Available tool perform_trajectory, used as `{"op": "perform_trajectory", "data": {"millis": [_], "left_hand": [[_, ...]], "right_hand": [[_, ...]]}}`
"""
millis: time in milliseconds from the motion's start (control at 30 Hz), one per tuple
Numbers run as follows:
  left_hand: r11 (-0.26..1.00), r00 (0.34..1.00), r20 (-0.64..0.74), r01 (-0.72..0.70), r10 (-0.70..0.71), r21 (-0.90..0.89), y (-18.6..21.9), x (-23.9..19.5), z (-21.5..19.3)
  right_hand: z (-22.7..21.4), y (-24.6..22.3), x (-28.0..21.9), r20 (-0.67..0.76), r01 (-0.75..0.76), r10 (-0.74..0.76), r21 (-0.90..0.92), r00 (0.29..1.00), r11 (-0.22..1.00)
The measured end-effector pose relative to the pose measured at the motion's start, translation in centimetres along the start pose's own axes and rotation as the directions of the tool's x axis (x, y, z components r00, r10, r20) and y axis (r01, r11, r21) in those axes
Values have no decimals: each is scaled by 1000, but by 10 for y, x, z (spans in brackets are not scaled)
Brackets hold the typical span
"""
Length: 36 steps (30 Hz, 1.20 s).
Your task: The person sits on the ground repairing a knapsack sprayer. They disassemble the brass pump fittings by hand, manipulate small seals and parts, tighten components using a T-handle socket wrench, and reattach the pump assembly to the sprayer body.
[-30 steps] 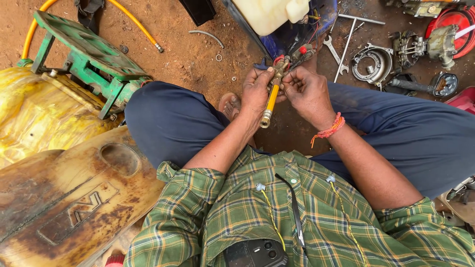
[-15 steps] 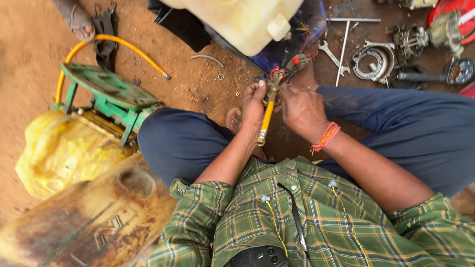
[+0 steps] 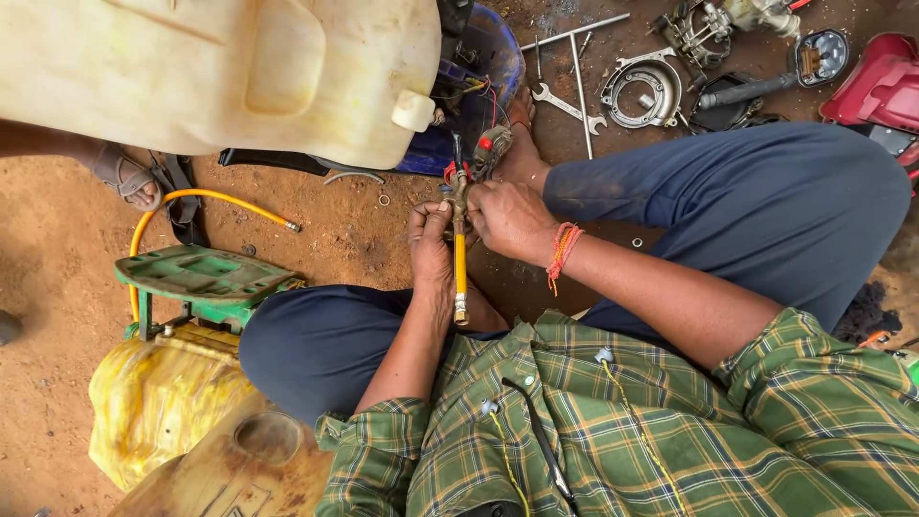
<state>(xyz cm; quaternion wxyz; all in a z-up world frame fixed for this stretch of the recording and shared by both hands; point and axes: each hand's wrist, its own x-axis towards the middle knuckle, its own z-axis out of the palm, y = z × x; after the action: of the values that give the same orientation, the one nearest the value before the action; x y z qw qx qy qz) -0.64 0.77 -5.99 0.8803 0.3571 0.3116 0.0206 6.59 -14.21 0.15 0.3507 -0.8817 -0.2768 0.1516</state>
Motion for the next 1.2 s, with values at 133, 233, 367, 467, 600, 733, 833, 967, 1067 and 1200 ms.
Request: {"op": "perform_trajectory", "data": {"millis": [133,233,367,467,600,733,833,967,1067,1200], "left_hand": [[999,999,-46,18,-16,44,8,-3,13],[999,997,-66,30,-29,10,14,-8,29],[998,995,-77,62,-64,-22,7,-5,20],[992,997,10,71,-71,-100,-11,1,-6],[998,998,-31,60,-60,2,11,-9,28],[987,992,-35,120,-124,-107,17,-16,27],[983,990,-48,122,-130,-141,18,-13,21],[990,995,-66,69,-78,-123,16,-18,16],[996,990,-132,41,-52,-82,26,-18,25],[990,989,-132,42,-60,-135,20,-25,17]], "right_hand": [[-11,0,3,42,-71,68,53,997,996],[-17,4,2,16,-75,74,60,997,995],[-19,-1,-1,-27,1,-2,-38,1000,999],[-16,-4,2,38,-13,16,-93,999,996],[-38,26,24,136,2,14,-113,991,994],[-69,127,61,-108,-90,91,14,990,996],[-84,206,93,-328,-272,266,30,906,962],[-62,306,110,-354,-512,452,-93,819,854],[-43,305,132,-274,-575,512,-254,814,778],[-25,297,126,-98,-549,561,-399,822,735]]}}
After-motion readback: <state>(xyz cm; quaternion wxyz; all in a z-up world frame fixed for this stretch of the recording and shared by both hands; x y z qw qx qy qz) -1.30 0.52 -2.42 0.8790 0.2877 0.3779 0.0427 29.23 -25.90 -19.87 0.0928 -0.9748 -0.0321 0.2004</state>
